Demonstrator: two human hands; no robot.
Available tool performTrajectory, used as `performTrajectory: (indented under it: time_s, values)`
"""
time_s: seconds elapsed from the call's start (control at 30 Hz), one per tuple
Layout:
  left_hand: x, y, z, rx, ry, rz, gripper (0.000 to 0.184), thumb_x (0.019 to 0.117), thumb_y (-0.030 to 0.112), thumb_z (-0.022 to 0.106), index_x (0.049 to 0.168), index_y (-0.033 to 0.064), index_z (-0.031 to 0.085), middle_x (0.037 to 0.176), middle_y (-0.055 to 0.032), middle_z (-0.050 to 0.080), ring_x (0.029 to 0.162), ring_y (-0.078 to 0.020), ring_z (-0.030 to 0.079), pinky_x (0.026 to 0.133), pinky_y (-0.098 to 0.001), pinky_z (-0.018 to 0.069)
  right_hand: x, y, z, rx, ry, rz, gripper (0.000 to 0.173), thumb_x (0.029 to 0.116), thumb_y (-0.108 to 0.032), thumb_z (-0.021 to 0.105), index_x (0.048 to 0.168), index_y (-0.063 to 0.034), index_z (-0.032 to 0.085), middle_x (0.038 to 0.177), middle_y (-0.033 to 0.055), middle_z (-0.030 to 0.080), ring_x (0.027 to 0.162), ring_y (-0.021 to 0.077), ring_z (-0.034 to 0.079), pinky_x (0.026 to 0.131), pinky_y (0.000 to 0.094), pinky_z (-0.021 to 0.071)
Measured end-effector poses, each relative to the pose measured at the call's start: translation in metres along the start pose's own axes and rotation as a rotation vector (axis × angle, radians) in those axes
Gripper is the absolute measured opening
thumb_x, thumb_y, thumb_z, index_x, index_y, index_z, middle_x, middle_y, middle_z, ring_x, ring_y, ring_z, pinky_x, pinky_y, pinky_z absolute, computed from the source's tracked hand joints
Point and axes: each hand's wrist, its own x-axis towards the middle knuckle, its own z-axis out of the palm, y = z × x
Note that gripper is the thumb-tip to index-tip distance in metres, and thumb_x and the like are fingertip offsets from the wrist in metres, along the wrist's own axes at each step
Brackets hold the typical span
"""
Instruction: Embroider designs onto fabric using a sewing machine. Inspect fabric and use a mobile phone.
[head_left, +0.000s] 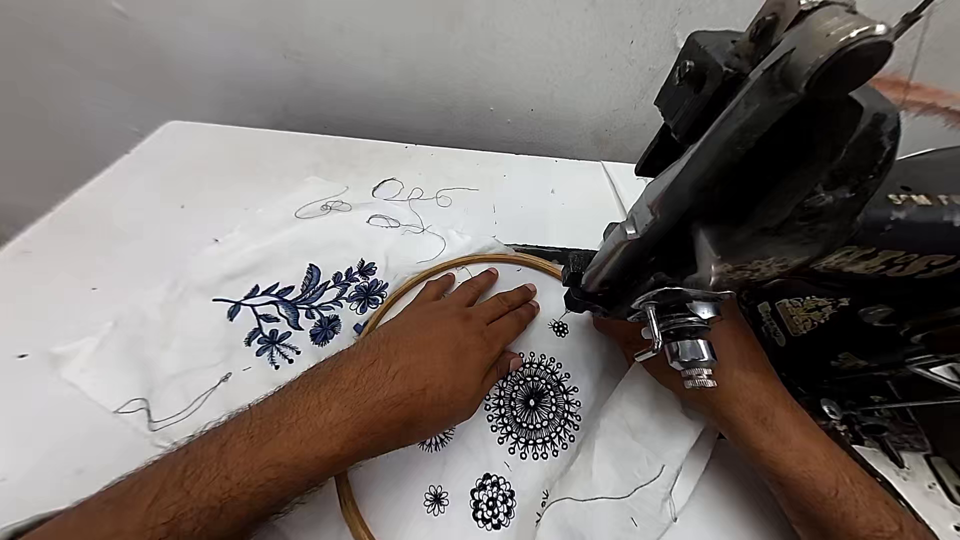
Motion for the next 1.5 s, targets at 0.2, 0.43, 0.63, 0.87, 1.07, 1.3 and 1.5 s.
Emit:
performTrajectory:
  time_s: [0.2,0.43,0.63,0.87,1.07,1.3,1.5]
  values:
    - [-0.002,0.002,-0.001,0.012,-0.009,0.003,0.054,0.1083,0.043,0.032,0.154,0.0192,0.049,0.163,0.0023,0.041,0.152,-0.0299,0.035,0.115,-0.0648,0.0348,0.003,0.003,0.0,-0.009,-0.034,-0.012,0.021,0.0815,-0.019,0.084,0.094,-0.0088,0.07,0.083,0.0069,0.068,0.079,0.0195,0.068,0.069,0.0442,0.0553]
    - [0.001,-0.003,0.0,0.017,0.013,0.023,0.055,0.1081,0.043,0.032,0.153,0.0188,0.05,0.163,0.0018,0.042,0.151,-0.0303,0.037,0.114,-0.063,0.0356,0.001,0.001,0.001,0.023,-0.01,0.014,0.021,0.0809,-0.009,0.083,0.096,-0.0045,0.069,0.085,0.0108,0.068,0.081,0.0224,0.068,0.072,0.0458,0.0546]
    - [-0.001,0.001,0.001,0.008,0.015,0.032,0.054,0.1081,0.043,0.032,0.153,0.0182,0.05,0.162,0.0019,0.042,0.151,-0.0304,0.036,0.115,-0.0644,0.0348,0.002,0.0,-0.005,-0.015,-0.037,-0.01,0.018,0.0819,-0.012,0.084,0.093,-0.0067,0.07,0.083,0.0094,0.069,0.079,0.0229,0.068,0.07,0.0474,0.0544]
    - [0.001,-0.003,0.001,0.005,0.022,0.031,0.055,0.1079,0.044,0.032,0.153,0.0186,0.05,0.162,0.0025,0.042,0.15,-0.0301,0.038,0.114,-0.0631,0.0355,0.0,0.002,-0.001,0.026,0.011,-0.048,0.02,0.0799,-0.008,0.082,0.095,-0.0051,0.069,0.084,0.0099,0.068,0.08,0.0222,0.068,0.071,0.0457,0.0538]
    - [0.001,-0.003,-0.001,-0.008,0.0,0.0,0.055,0.1083,0.045,0.031,0.154,0.02,0.049,0.163,0.0038,0.041,0.151,-0.0299,0.036,0.115,-0.064,0.0335,0.0,0.002,0.001,0.041,0.015,-0.029,0.027,0.0788,-0.007,0.082,0.101,-0.0043,0.067,0.089,0.0114,0.068,0.084,0.0237,0.068,0.074,0.0475,0.0544]
    - [-0.003,-0.004,-0.002,0.002,0.002,-0.011,0.055,0.108,0.045,0.031,0.155,0.0203,0.049,0.163,0.0038,0.041,0.15,-0.0297,0.037,0.115,-0.0637,0.0353,0.003,0.006,0.008,0.049,-0.004,-0.035,0.027,0.081,-0.015,0.084,0.101,-0.0072,0.069,0.091,0.0083,0.07,0.086,0.0203,0.069,0.076,0.0451,0.0563]
    - [-0.006,-0.001,-0.003,0.007,-0.004,-0.008,0.055,0.1077,0.044,0.032,0.154,0.0199,0.049,0.163,0.0031,0.041,0.15,-0.0298,0.038,0.114,-0.064,0.0367,0.004,0.009,0.008,0.023,-0.031,-0.057,0.026,0.0815,-0.018,0.084,0.103,-0.0111,0.07,0.094,0.006,0.071,0.09,0.0186,0.07,0.079,0.0447,0.0571]
